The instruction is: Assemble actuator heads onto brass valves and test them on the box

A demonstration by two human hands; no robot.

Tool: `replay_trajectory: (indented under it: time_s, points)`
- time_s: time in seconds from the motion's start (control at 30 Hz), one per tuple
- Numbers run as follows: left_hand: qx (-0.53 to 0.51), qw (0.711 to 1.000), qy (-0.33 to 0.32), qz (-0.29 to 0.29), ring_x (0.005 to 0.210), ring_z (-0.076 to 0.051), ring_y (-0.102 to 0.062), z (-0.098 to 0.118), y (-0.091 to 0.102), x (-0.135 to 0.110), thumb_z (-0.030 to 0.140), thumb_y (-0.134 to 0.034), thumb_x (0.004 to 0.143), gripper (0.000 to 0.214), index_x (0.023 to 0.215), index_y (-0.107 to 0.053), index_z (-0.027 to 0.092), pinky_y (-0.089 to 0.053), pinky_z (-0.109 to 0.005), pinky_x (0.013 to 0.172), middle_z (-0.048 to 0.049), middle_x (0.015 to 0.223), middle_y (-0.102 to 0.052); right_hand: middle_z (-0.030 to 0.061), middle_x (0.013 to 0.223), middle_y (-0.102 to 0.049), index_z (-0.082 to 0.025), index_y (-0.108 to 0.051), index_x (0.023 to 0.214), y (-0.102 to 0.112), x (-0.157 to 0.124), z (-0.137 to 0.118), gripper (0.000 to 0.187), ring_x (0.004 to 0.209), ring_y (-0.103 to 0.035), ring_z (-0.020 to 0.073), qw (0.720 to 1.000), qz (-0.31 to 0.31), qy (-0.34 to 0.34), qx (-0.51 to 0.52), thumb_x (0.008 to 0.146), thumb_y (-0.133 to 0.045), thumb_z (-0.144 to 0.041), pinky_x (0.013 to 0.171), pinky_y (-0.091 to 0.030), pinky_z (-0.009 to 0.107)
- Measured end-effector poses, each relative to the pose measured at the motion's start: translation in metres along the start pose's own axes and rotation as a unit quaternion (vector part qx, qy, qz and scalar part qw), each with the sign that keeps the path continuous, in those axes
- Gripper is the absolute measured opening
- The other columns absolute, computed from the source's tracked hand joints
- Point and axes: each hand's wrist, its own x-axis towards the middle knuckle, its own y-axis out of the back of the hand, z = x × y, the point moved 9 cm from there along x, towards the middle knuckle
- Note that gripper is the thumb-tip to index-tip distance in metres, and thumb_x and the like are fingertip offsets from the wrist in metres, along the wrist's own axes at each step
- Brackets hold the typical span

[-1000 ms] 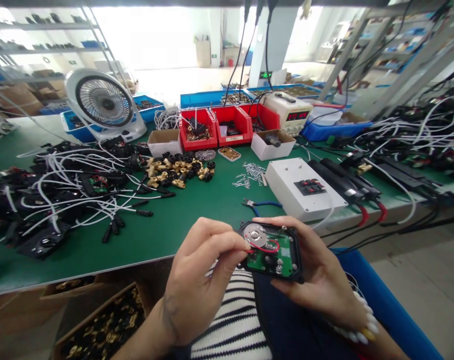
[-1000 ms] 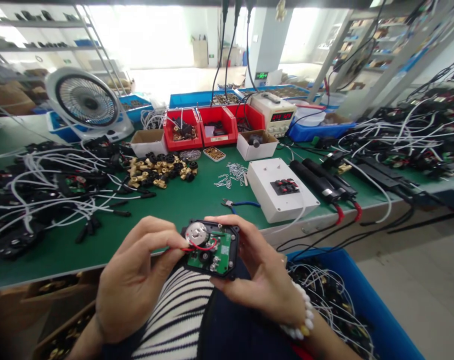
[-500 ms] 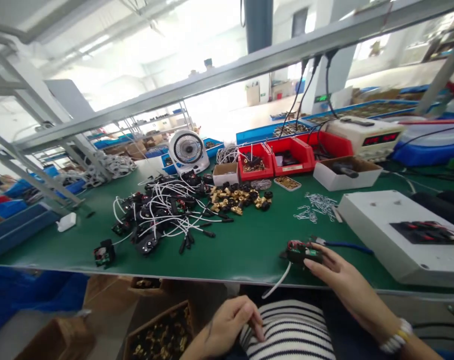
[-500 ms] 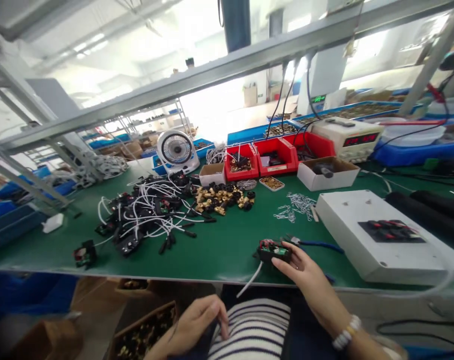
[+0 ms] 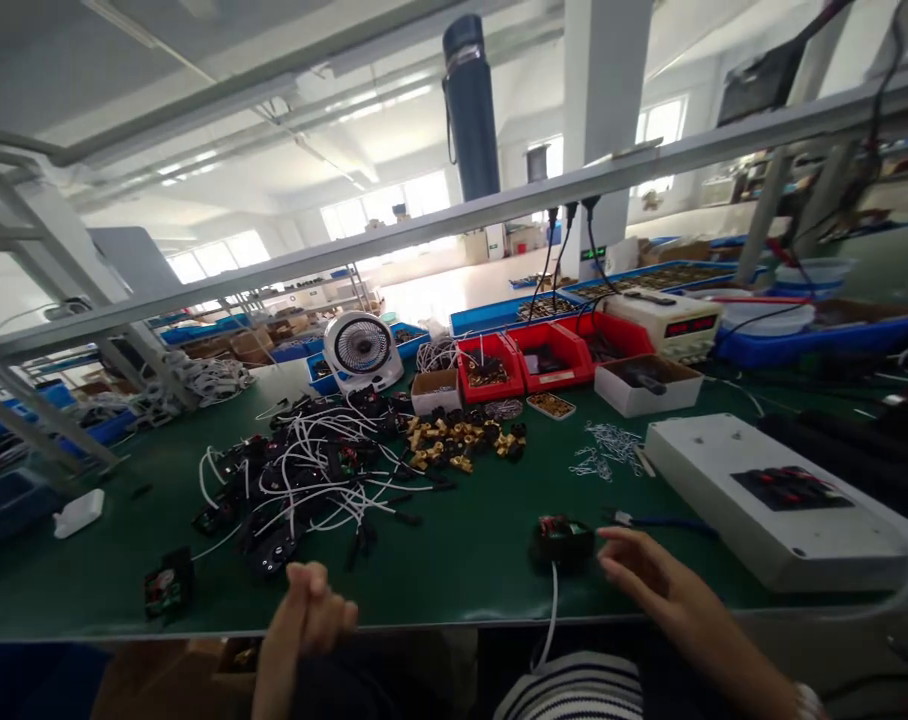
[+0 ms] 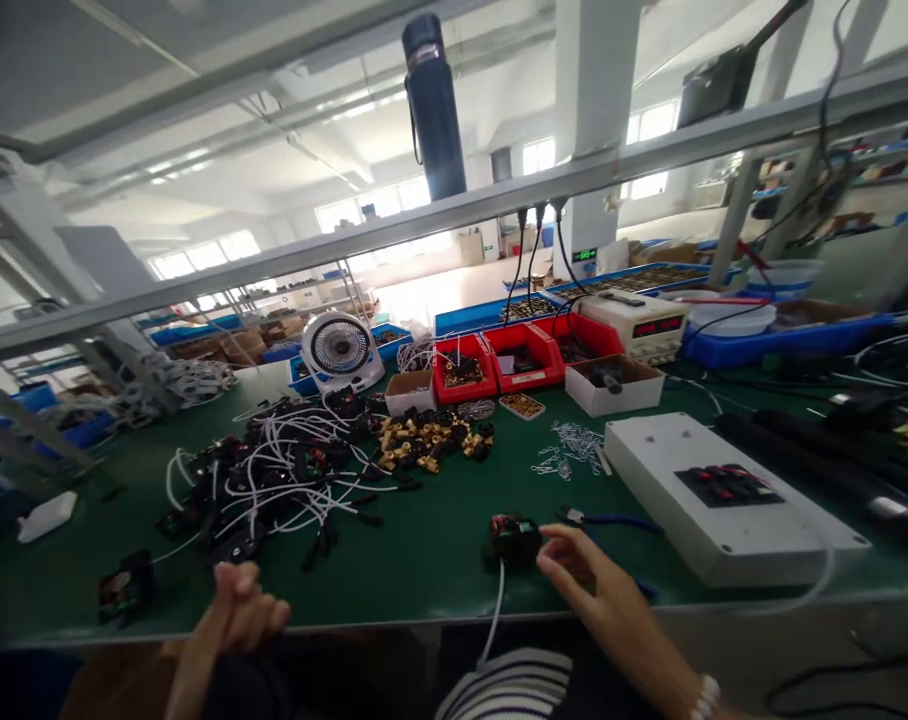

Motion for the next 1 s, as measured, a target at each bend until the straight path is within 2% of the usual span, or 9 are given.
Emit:
replay_trajectory:
  time_s: [0.07,0.17,0.27,0.33,0.4,0.53,0.7,0.87,1.0]
  points:
    - [0.028,0.997,-0.067,0.022,0.034,-0.006,-0.011,0.027,-0.002,0.018,0.058,-0.062,0.087,0.038,0.073,-0.058,0.023,-0.032,-0.018,0.043,0.011,0.038,-0.011,0.0071,0.08,-0.07,-0.02,-0.069,0.106,-0.017,-0.024,0.003,0.055,0.078,-0.068,0.0248,0.994,-0.107,0.015,0.025,0.082,-0.055,-0.067,0.075,-0.055,0.034]
    - [0.083,0.99,-0.109,0.038,0.033,-0.005,-0.018,0.018,-0.029,0.042,0.063,-0.057,0.088,0.043,0.076,-0.057,0.021,-0.034,-0.019,0.043,0.0118,0.036,-0.023,0.0051,0.063,-0.065,-0.021,-0.076,0.078,-0.014,-0.047,0.012,0.062,0.062,-0.062,0.0206,0.986,-0.159,0.039,0.012,0.085,-0.047,-0.076,0.064,-0.051,0.029]
    - [0.157,0.983,-0.096,0.027,0.031,-0.005,-0.022,-0.029,-0.072,0.062,0.069,-0.055,0.085,0.053,0.073,-0.056,0.018,-0.031,-0.02,0.041,0.0117,0.035,-0.028,0.0027,0.051,-0.052,-0.019,-0.068,0.057,0.039,-0.042,0.01,0.068,0.048,-0.047,0.0147,0.999,-0.021,0.032,0.024,0.078,-0.052,-0.081,0.048,-0.04,0.025]
    - [0.216,0.973,-0.081,0.016,0.032,-0.006,-0.023,-0.059,-0.098,0.071,0.071,-0.048,0.087,0.058,0.071,-0.056,0.016,-0.026,-0.02,0.04,0.0111,0.037,-0.028,-0.0013,0.047,-0.042,-0.018,-0.064,0.059,0.076,-0.035,0.004,0.066,0.044,-0.037,0.0117,0.994,0.082,-0.003,0.076,0.071,-0.058,-0.083,0.043,-0.032,0.023]
    - [0.284,0.956,-0.077,0.011,0.035,-0.006,-0.026,-0.08,-0.115,0.08,0.07,-0.044,0.09,0.059,0.071,-0.057,0.015,-0.024,-0.02,0.04,0.0102,0.04,-0.029,-0.0042,0.046,-0.037,-0.018,-0.059,0.061,0.092,-0.029,-0.007,0.063,0.044,-0.032,0.0096,0.982,0.127,-0.019,0.138,0.069,-0.065,-0.081,0.043,-0.027,0.021]
    - [0.435,0.894,-0.104,0.022,0.048,-0.009,-0.044,-0.093,-0.122,0.101,0.052,-0.052,0.095,0.042,0.08,-0.06,0.014,-0.039,-0.022,0.05,0.0061,0.055,-0.045,-0.0063,0.046,-0.035,-0.017,-0.055,0.06,0.086,-0.024,-0.021,0.059,0.044,-0.03,0.0076,0.965,0.135,-0.01,0.223,0.069,-0.074,-0.072,0.044,-0.024,0.019]
    - [0.589,0.792,-0.16,0.009,0.088,-0.018,-0.063,-0.101,-0.135,0.126,0.036,-0.057,0.095,0.023,0.095,-0.063,0.013,-0.053,-0.038,0.083,-0.0044,0.094,-0.064,-0.0073,0.047,-0.034,-0.018,-0.054,0.064,0.086,-0.04,-0.014,0.052,0.044,-0.031,0.0082,0.944,0.133,-0.029,0.299,0.068,-0.081,-0.063,0.045,-0.024,0.021]
    - [0.688,0.698,-0.18,-0.085,0.111,-0.024,-0.059,-0.131,-0.187,0.151,0.032,-0.062,0.093,0.023,0.108,-0.063,0.014,-0.05,-0.046,0.095,-0.0086,0.118,-0.062,-0.008,0.049,-0.029,-0.019,-0.05,0.064,0.089,-0.052,-0.012,0.055,0.044,-0.027,0.0087,0.951,0.111,-0.029,0.287,0.072,-0.074,-0.068,0.045,-0.022,0.022]
    - [0.726,0.648,-0.172,-0.153,0.123,-0.028,-0.052,-0.15,-0.223,0.168,0.033,-0.063,0.092,0.031,0.117,-0.061,0.015,-0.043,-0.052,0.104,-0.0108,0.13,-0.057,-0.01,0.041,-0.026,-0.02,-0.048,0.061,0.084,-0.054,-0.026,0.057,0.038,-0.02,0.0065,0.945,0.08,0.038,0.313,0.075,-0.069,-0.071,0.041,-0.018,0.021]
